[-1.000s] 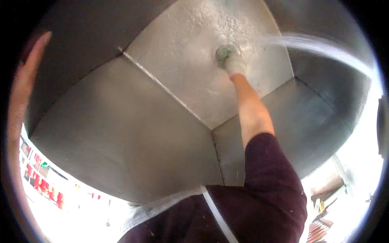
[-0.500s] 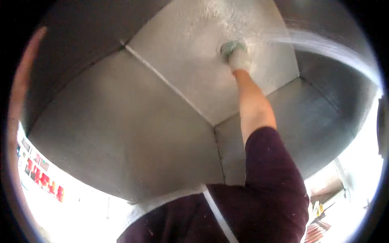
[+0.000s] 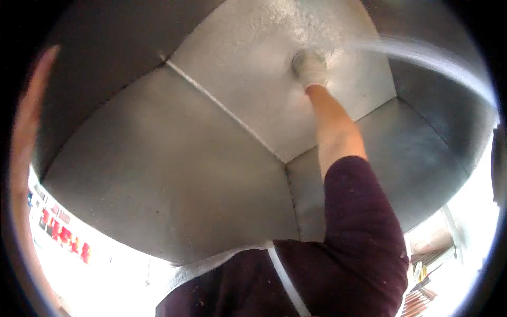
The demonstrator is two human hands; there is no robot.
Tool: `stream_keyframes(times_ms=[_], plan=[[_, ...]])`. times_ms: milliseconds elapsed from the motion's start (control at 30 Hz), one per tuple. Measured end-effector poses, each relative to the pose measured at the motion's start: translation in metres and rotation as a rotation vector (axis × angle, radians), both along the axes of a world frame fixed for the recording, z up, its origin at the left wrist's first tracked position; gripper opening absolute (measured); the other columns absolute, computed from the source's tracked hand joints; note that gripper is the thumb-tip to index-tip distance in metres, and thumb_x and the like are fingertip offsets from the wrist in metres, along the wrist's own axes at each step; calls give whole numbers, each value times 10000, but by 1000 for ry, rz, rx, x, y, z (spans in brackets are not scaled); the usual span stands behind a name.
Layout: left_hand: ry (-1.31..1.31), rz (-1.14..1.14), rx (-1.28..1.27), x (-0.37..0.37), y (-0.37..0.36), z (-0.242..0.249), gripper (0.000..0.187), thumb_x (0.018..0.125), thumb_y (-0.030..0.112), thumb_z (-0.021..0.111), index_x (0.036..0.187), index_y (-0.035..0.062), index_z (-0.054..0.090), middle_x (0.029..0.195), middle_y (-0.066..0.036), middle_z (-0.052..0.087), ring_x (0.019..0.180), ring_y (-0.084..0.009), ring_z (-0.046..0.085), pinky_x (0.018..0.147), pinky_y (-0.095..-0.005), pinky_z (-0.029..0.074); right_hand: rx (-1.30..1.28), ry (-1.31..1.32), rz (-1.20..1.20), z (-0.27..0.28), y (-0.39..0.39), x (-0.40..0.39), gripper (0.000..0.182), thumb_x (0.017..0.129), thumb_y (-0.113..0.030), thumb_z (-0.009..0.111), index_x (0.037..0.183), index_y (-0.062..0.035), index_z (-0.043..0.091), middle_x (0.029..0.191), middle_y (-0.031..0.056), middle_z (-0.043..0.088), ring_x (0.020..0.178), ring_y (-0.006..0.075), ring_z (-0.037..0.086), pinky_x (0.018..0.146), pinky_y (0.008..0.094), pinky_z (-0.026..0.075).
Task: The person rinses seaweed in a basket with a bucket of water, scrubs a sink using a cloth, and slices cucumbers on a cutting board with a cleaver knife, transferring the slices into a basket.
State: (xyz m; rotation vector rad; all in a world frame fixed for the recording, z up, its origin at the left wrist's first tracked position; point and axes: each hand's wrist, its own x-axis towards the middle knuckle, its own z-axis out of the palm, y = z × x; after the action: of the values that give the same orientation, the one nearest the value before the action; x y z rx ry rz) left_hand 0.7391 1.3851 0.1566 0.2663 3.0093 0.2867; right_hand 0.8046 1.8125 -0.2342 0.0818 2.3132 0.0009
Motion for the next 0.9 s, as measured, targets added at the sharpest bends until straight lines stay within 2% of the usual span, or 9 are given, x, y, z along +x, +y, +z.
stream_keyframes(times_ms=[67,133,200,267,333,400,500,700,900], plan=[[-60,160,137,6,3,-1,748,768,17,719,1450,116,431,1478,-107,440,1336,-292,449,1106,-435,383,4,74,-9,39,-9,-4,359,934,-210,558,1216,12,577,1165,200,646,1016,297,663,833,393,522],[65,-24,91,4,28,10,762,744,-3,727,1437,141,445,1486,-109,427,1351,-302,428,1114,-438,366,-530,65,-634,-4,30,9,388,944,-217,570,1234,40,558,1115,160,647,950,243,661,806,351,526],[289,-331,-168,-3,51,28,757,736,-15,725,1416,193,464,1494,-112,409,1385,-317,382,1133,-447,323,-773,-58,-1288,48,20,2,381,974,-245,552,1229,37,562,1085,144,631,910,224,649,809,336,520],[222,-278,-308,1,75,39,760,757,160,761,1436,132,421,1471,-151,390,1312,-358,424,1052,-550,378,-1054,42,-1652,4,46,31,371,992,-267,526,1244,4,553,1149,121,618,966,224,631,863,342,502],[260,-272,-236,1,71,41,900,662,39,769,1461,134,365,1478,-156,385,1348,-341,389,1108,-511,329,-989,83,-1949,-22,44,50,329,1011,-292,478,1222,-56,569,1112,78,612,945,204,595,827,338,490],[301,-258,-186,-1,63,40,781,745,19,731,1437,209,424,1531,-102,347,1435,-301,297,1153,-491,270,-389,239,-456,56,-3,69,369,1022,-217,431,1346,-63,516,1326,116,569,1204,198,533,1018,323,429],[207,-248,-142,0,75,43,864,724,61,748,1474,238,355,1565,-119,270,1472,-292,203,1162,-559,200,-1083,-68,-1999,112,-13,111,168,962,-331,569,857,-200,580,777,-53,548,654,91,477,572,274,382],[145,-272,-102,-2,80,51,736,834,87,610,1498,239,330,1586,-130,235,1476,-316,187,1159,-583,193,-884,-211,-1384,171,-18,156,129,958,-234,538,885,-140,587,748,-12,570,516,123,477,445,272,374],[233,-309,2,-2,71,35,684,844,168,597,1485,194,360,1570,-157,262,1465,-332,216,1130,-618,208,-817,297,-1065,353,-100,113,108,938,-191,610,982,-95,588,693,9,563,537,118,530,434,260,443]])
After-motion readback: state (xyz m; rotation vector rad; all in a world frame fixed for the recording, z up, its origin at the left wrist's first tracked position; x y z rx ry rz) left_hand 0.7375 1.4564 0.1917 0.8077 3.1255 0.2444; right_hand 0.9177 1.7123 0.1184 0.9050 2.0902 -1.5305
